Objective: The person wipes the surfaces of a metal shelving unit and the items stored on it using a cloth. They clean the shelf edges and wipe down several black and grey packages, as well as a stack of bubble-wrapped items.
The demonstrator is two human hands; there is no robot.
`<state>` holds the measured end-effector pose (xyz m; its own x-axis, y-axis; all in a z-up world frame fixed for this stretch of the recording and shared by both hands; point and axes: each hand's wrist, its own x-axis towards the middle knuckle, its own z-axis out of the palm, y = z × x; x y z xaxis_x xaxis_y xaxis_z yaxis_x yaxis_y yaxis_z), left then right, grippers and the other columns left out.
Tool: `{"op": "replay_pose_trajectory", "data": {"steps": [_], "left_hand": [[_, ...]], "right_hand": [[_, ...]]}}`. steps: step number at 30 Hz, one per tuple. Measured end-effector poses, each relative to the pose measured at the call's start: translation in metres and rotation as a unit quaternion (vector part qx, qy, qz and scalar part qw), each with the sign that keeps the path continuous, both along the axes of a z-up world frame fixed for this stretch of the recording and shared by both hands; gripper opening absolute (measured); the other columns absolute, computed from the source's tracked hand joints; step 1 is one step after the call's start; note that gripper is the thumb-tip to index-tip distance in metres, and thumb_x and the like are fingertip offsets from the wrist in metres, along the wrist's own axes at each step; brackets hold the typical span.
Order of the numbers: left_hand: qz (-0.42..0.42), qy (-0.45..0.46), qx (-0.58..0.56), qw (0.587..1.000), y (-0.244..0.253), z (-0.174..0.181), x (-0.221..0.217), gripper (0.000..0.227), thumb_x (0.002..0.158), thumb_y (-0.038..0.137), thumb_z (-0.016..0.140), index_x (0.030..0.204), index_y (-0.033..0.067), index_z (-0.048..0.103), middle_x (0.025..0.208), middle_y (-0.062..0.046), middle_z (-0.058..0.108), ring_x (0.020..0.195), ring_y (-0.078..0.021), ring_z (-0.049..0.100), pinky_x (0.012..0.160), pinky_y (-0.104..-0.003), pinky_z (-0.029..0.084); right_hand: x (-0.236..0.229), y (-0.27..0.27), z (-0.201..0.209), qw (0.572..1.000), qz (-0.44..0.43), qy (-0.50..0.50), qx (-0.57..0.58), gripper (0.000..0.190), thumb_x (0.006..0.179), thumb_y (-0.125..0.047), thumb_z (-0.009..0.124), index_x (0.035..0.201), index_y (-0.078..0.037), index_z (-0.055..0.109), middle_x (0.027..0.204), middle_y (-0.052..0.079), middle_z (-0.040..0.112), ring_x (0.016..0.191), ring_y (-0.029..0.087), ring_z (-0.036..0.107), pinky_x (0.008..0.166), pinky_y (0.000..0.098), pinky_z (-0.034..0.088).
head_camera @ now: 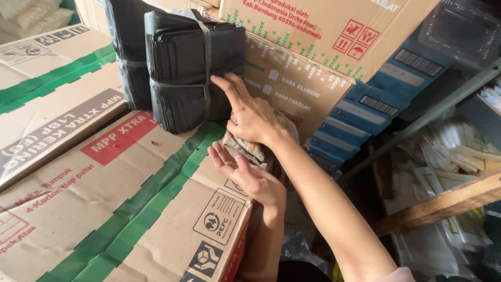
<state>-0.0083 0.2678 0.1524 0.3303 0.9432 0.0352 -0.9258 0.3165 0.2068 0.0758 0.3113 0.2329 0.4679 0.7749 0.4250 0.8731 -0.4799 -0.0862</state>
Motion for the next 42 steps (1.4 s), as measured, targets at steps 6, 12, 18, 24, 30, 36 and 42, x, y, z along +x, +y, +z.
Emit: {"op": "replay_pose_trajectory", "data": {"steps": [6,12,18,24,30,36,42], "left_hand": [[-0.036,0.005,0.016,0.999,0.000,-0.003,-0.008,0.067,0.103,0.015,0.042,0.163,0.0012,0.015,0.170,-0.020,0.021,0.159,-0.0291,0.019,0.127,-0.044,0.015],[-0.150,-0.054,-0.014,0.987,-0.001,-0.010,-0.013,0.067,0.105,0.038,0.031,0.163,0.0058,0.016,0.168,-0.015,0.025,0.154,-0.0283,0.027,0.126,-0.044,0.020],[-0.187,-0.144,0.056,0.970,-0.018,-0.015,-0.037,0.068,0.105,0.048,0.043,0.159,0.0088,0.034,0.158,-0.019,0.043,0.143,-0.0338,0.047,0.124,-0.054,0.034],[-0.539,-0.298,-0.010,0.788,-0.025,-0.029,-0.024,0.084,0.100,0.070,0.038,0.154,0.0060,0.046,0.153,-0.017,0.051,0.138,-0.0372,0.050,0.116,-0.054,0.040],[-0.744,-0.172,0.016,0.645,-0.075,-0.094,0.029,0.076,0.105,0.055,0.049,0.151,-0.0057,0.043,0.145,-0.026,0.055,0.126,-0.0399,0.062,0.106,-0.053,0.051],[-0.864,-0.142,0.070,0.478,-0.149,-0.128,0.054,0.070,0.084,0.015,0.060,0.147,-0.0096,0.042,0.134,-0.031,0.061,0.118,-0.0401,0.066,0.102,-0.050,0.054],[-0.740,-0.008,0.229,0.632,-0.195,-0.140,0.055,0.076,0.066,-0.004,0.058,0.141,-0.0070,0.047,0.121,-0.022,0.065,0.104,-0.0321,0.069,0.095,-0.042,0.057]], "right_hand": [[-0.004,-0.027,0.007,0.998,0.009,0.018,0.066,0.075,0.073,-0.014,0.073,0.142,-0.012,0.043,0.129,0.012,0.063,0.099,0.033,0.071,0.080,0.0423,0.058],[-0.018,-0.086,-0.008,0.995,-0.093,-0.010,-0.015,0.023,0.084,-0.026,0.071,0.105,-0.017,0.074,0.096,0.009,0.075,0.092,0.031,0.072,0.081,0.0443,0.057],[-0.052,-0.163,-0.060,0.980,-0.076,-0.173,0.064,0.019,0.077,-0.023,0.074,0.095,-0.015,0.077,0.094,0.010,0.074,0.088,0.036,0.070,0.076,0.0474,0.056],[-0.052,-0.271,-0.103,0.937,-0.083,-0.292,0.171,0.027,0.084,-0.028,0.077,0.102,-0.008,0.074,0.105,0.012,0.074,0.095,0.034,0.071,0.081,0.0436,0.058],[-0.089,-0.420,-0.147,0.957,-0.181,-0.160,0.160,0.028,0.091,-0.025,0.061,0.112,-0.009,0.071,0.114,0.010,0.073,0.099,0.030,0.071,0.088,0.0412,0.057],[-0.162,-0.470,-0.152,0.924,-0.277,-0.227,0.136,0.019,0.076,-0.010,0.077,0.092,-0.002,0.073,0.102,0.012,0.072,0.092,0.033,0.071,0.079,0.0438,0.057],[-0.232,-0.481,-0.112,0.779,-0.450,-0.257,0.353,0.016,0.091,-0.003,0.072,0.103,0.007,0.074,0.133,0.022,0.066,0.123,0.032,0.066,0.108,0.0401,0.052]]}}
